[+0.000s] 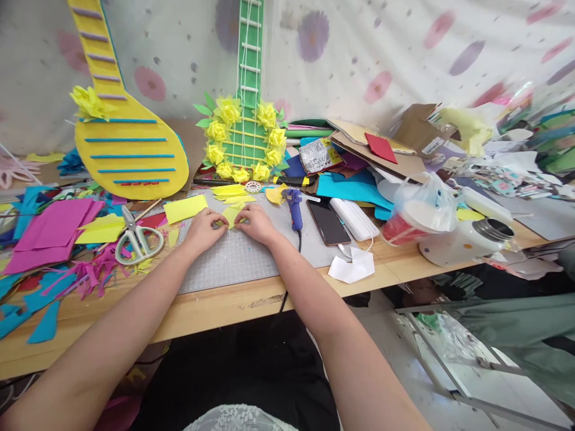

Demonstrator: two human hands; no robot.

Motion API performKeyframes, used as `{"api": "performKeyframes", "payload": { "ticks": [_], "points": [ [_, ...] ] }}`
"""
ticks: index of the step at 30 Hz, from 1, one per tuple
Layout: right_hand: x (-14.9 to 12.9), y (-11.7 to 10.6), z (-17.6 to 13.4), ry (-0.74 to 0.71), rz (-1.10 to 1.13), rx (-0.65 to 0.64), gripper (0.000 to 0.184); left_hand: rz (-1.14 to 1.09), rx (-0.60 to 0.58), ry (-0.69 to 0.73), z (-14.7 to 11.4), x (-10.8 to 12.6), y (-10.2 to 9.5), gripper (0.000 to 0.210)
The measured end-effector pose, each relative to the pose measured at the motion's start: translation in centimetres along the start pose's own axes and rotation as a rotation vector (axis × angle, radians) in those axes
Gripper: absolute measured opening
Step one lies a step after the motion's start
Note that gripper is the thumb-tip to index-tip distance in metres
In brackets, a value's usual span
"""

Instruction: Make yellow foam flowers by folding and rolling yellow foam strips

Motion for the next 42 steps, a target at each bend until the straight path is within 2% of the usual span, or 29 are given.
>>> {"api": "performKeyframes", "payload": {
  "ticks": [7, 14, 20, 34, 42],
  "points": [
    [0.3, 0.2, 0.4, 0.068, -0.034, -0.015, 0.006, 0.011, 0.000, -0.005, 0.0, 0.1, 0.0, 0.013],
    [-0.4, 0.9, 0.6, 0.244, -0.131, 0.053, 0.013, 0.048, 0.001, -0.021, 0.0, 0.1, 0.0, 0.016],
    [-0.6, 1.0, 0.5, 0.307, -0.174, 0.104, 0.014, 0.065, -0.003, -0.028, 0.0, 0.1, 0.1, 0.016],
    [-0.8, 1.1, 0.4, 0.296, -0.201, 0.119, 0.012, 0.082, -0.014, -0.004, 0.0, 0.5, 0.2, 0.020],
    [-0.8, 1.3, 0.3, 0.275, -0.254, 0.101, 0.012, 0.116, 0.012, -0.045, 0.4, 0.7, 0.6, 0.018]
  ]
}}
Point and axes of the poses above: each hand's wrist, its own z-axis towards the middle knuckle, its own y-axis out of the palm, x = y × z, the point moved 3 cm from there along z, towards the middle knuckle, and after that the axes turned 3 degrees about x, right-handed, at the moved point
